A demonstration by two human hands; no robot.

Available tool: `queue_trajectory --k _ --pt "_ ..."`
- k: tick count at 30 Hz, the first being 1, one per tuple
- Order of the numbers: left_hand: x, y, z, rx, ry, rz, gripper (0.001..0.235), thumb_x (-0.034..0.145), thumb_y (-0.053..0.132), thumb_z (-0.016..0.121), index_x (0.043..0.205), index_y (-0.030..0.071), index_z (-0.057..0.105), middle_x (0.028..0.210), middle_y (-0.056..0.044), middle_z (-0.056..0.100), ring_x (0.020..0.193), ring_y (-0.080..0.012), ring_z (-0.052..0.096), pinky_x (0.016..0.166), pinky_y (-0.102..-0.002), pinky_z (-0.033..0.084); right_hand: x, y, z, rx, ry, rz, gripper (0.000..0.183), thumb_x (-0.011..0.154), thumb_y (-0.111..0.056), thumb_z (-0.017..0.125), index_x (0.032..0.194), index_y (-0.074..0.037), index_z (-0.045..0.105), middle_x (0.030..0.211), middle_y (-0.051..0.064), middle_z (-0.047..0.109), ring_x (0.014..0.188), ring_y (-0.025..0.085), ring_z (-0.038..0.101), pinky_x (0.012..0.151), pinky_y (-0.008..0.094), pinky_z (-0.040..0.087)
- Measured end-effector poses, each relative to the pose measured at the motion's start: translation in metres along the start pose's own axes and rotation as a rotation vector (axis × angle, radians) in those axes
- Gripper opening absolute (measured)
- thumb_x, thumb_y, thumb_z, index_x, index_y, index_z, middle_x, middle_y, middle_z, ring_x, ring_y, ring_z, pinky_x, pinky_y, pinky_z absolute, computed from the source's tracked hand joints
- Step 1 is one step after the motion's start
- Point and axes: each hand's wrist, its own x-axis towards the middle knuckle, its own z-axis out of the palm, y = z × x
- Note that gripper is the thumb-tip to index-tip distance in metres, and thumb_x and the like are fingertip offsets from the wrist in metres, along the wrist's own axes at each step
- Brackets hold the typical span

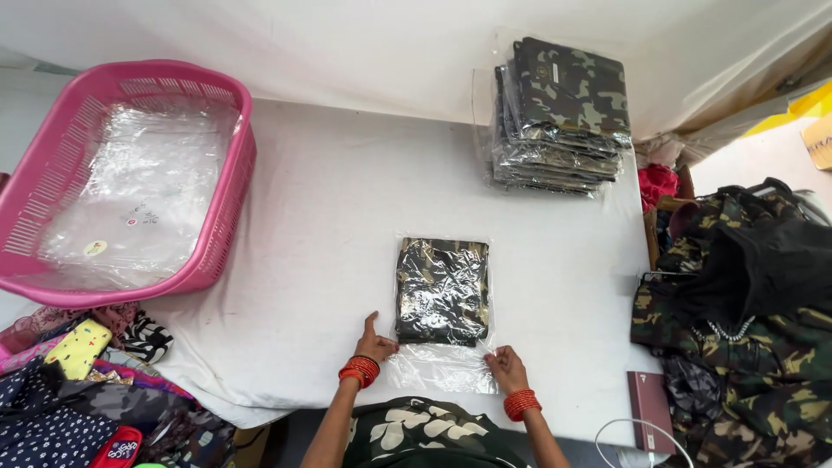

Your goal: The person folds a pair of camouflage-patterned pants on a white table, then places them into a clear plastic bag. They repeat this process with another pair of pants, stacking the packaged items on the table.

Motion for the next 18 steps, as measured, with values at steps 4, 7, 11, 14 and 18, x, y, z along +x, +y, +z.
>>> queue_trajectory --k 4,7,11,14,18 --pt "-0.009 0.017 -0.009 -0.076 -0.108 0.053 0.121 0.081 0.002 0.084 0.161 0.025 -0.003 0.102 -0.016 0.076 0.093 -0.0207 0.075 0.084 -0.033 0.062 -0.017 -0.031 -0.006 0.064 -0.083 -0.048 0.047 0.091 -0.006 0.068 0.130 -0.004 0.042 0.101 0.010 0.076 0.095 0.018 0.075 0.083 0.036 0.064" --pt "-0.014 0.025 -0.007 0.084 -0.163 0.047 0.125 0.080 0.004 0.084 0.162 0.027 -0.008 0.100 -0.014 0.078 0.095 -0.0208 0.076 0.085 -0.033 0.060 -0.038 -0.078 -0.003 -0.044 -0.165 0.062 0.076 0.091 -0.004 0.067 0.149 -0.018 0.020 0.098 0.010 0.077 0.099 0.018 0.074 0.091 0.033 0.062" --pt "-0.029 0.025 -0.007 0.036 -0.194 0.113 0.118 0.083 -0.002 0.075 0.163 0.033 -0.005 0.098 -0.016 0.077 0.095 -0.0219 0.077 0.087 -0.035 0.062 -0.037 -0.078 -0.008 -0.144 -0.222 -0.016 0.087 0.088 0.003 0.066 0.156 -0.022 0.018 0.089 0.013 0.076 0.095 0.020 0.074 0.091 0.035 0.062" --pt "-0.039 0.025 -0.013 -0.071 -0.189 0.229 0.106 0.085 -0.007 0.067 0.163 0.035 0.008 0.094 -0.015 0.079 0.095 -0.0191 0.078 0.089 -0.034 0.064 -0.026 -0.066 -0.017 -0.007 -0.260 -0.146 0.077 0.088 0.007 0.065 0.153 -0.016 0.031 0.089 0.013 0.076 0.098 0.020 0.075 0.095 0.035 0.059" --pt "-0.052 0.042 -0.027 -0.166 -0.199 0.358 0.084 0.086 -0.007 0.067 0.156 0.029 0.037 0.096 -0.009 0.082 0.100 -0.0154 0.077 0.094 -0.034 0.063 -0.025 -0.088 -0.024 0.050 -0.270 -0.210 0.047 0.086 0.007 0.068 0.131 -0.007 0.064 0.104 0.009 0.080 0.103 0.018 0.077 0.093 0.036 0.059"
